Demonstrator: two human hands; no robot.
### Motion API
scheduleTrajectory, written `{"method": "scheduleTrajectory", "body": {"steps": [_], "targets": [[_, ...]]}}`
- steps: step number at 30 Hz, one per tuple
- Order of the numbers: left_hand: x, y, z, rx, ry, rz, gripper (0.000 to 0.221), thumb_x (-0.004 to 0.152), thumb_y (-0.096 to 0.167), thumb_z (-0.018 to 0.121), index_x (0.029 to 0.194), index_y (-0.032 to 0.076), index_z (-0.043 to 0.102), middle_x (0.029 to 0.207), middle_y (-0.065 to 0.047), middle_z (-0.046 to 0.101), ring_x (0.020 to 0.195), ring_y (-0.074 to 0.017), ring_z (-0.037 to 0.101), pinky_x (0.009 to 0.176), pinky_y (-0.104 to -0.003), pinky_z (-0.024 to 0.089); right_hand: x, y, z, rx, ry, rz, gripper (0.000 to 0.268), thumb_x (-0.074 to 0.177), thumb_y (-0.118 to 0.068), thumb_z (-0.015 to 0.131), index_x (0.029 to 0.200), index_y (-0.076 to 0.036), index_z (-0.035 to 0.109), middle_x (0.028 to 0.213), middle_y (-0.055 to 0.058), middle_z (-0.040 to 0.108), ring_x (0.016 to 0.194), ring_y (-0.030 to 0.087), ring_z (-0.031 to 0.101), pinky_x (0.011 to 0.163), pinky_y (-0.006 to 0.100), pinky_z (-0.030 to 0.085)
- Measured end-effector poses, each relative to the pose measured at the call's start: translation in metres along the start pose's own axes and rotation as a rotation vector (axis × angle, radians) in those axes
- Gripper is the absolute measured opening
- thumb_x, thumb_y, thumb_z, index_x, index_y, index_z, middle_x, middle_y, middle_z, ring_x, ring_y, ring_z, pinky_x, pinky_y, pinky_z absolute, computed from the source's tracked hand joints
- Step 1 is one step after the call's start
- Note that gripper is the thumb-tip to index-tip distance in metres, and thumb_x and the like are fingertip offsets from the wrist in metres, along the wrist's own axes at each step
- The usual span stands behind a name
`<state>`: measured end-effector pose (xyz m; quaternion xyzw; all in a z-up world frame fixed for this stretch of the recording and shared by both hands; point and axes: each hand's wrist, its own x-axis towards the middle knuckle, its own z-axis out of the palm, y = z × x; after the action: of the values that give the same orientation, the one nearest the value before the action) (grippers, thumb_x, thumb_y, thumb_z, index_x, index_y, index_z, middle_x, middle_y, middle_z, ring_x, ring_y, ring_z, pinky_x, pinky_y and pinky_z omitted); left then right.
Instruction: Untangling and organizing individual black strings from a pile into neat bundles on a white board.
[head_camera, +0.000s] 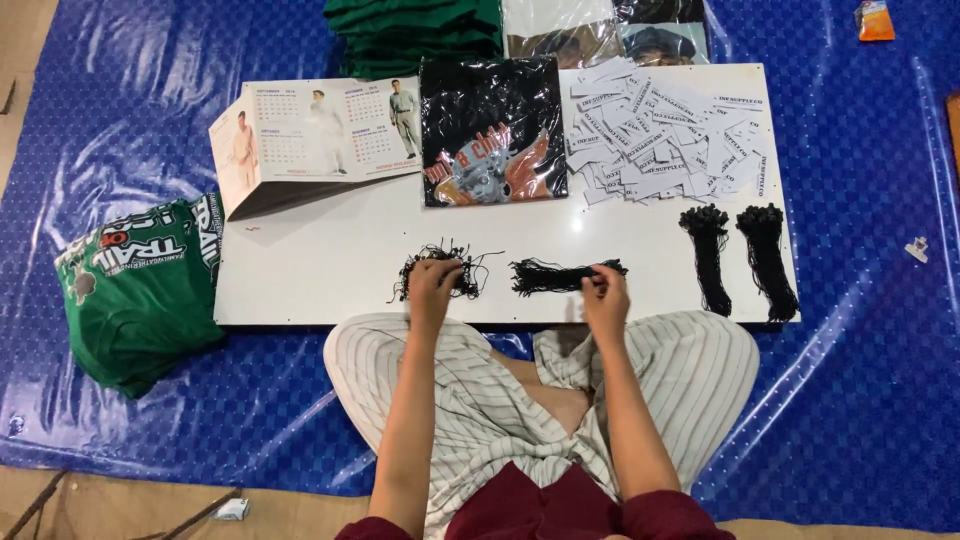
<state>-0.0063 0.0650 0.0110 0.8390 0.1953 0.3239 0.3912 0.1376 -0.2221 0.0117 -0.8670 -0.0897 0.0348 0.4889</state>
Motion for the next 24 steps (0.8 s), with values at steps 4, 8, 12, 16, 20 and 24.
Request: {"method": "scheduleTrajectory", "body": {"steps": [4,8,12,16,20,24], "targets": [[-0.021,0.004,0.034,-0.069,-0.027,0.103,0.019,0.087,0.02,0.081,0.105,0.023,0.081,0.091,0.0,0.067,0.083,-0.0132,0.059,0.075,-0.024,0.047,-0.021,-0.027,0.039,0.212,-0.149,-0.057,0.023,0.097,-0.014,0.07,0.118,-0.008,0.07,0.096,0.015,0.067,0.087,0.028,0.07,0.076,0.037,0.057],[-0.031,0.027,0.04,0.002,-0.019,0.286,0.039,0.076,0.02,0.088,0.112,0.016,0.075,0.083,-0.002,0.064,0.076,-0.0212,0.061,0.077,-0.032,0.053,-0.042,-0.047,0.072,0.316,-0.333,-0.112,0.024,0.09,-0.014,0.08,0.114,-0.014,0.078,0.098,0.009,0.073,0.084,0.021,0.073,0.073,0.031,0.061],[-0.034,0.039,0.036,0.023,-0.067,0.294,0.039,0.074,0.015,0.088,0.11,0.015,0.073,0.078,0.0,0.065,0.075,-0.0195,0.064,0.076,-0.03,0.054,-0.047,-0.044,0.076,0.292,-0.297,-0.098,0.005,0.092,-0.011,0.079,0.096,-0.009,0.08,0.087,0.007,0.075,0.072,0.018,0.075,0.063,0.027,0.063],[-0.029,0.032,0.034,0.113,-0.087,0.392,0.017,0.079,0.019,0.085,0.094,0.02,0.077,0.069,0.003,0.066,0.077,-0.0147,0.063,0.077,-0.027,0.052,-0.037,-0.04,0.056,0.329,-0.224,-0.012,0.005,0.096,-0.009,0.075,0.099,-0.005,0.077,0.092,0.012,0.074,0.075,0.022,0.074,0.066,0.032,0.063],[-0.019,0.031,0.025,0.193,-0.067,0.343,0.012,0.083,0.016,0.082,0.094,0.019,0.076,0.072,0.003,0.069,0.075,-0.0187,0.062,0.068,-0.031,0.05,-0.014,-0.022,0.024,0.359,-0.075,0.069,0.009,0.099,-0.014,0.071,0.104,-0.008,0.075,0.078,0.008,0.071,0.068,0.014,0.066,0.068,0.03,0.057],[-0.014,0.023,0.026,0.353,-0.017,0.375,0.009,0.09,0.027,0.08,0.088,0.021,0.073,0.072,0.006,0.069,0.072,-0.0151,0.059,0.066,-0.028,0.048,-0.001,-0.022,-0.018,0.268,0.002,0.06,0.008,0.102,-0.013,0.07,0.104,-0.008,0.075,0.076,0.009,0.072,0.067,0.015,0.066,0.069,0.031,0.055]]}}
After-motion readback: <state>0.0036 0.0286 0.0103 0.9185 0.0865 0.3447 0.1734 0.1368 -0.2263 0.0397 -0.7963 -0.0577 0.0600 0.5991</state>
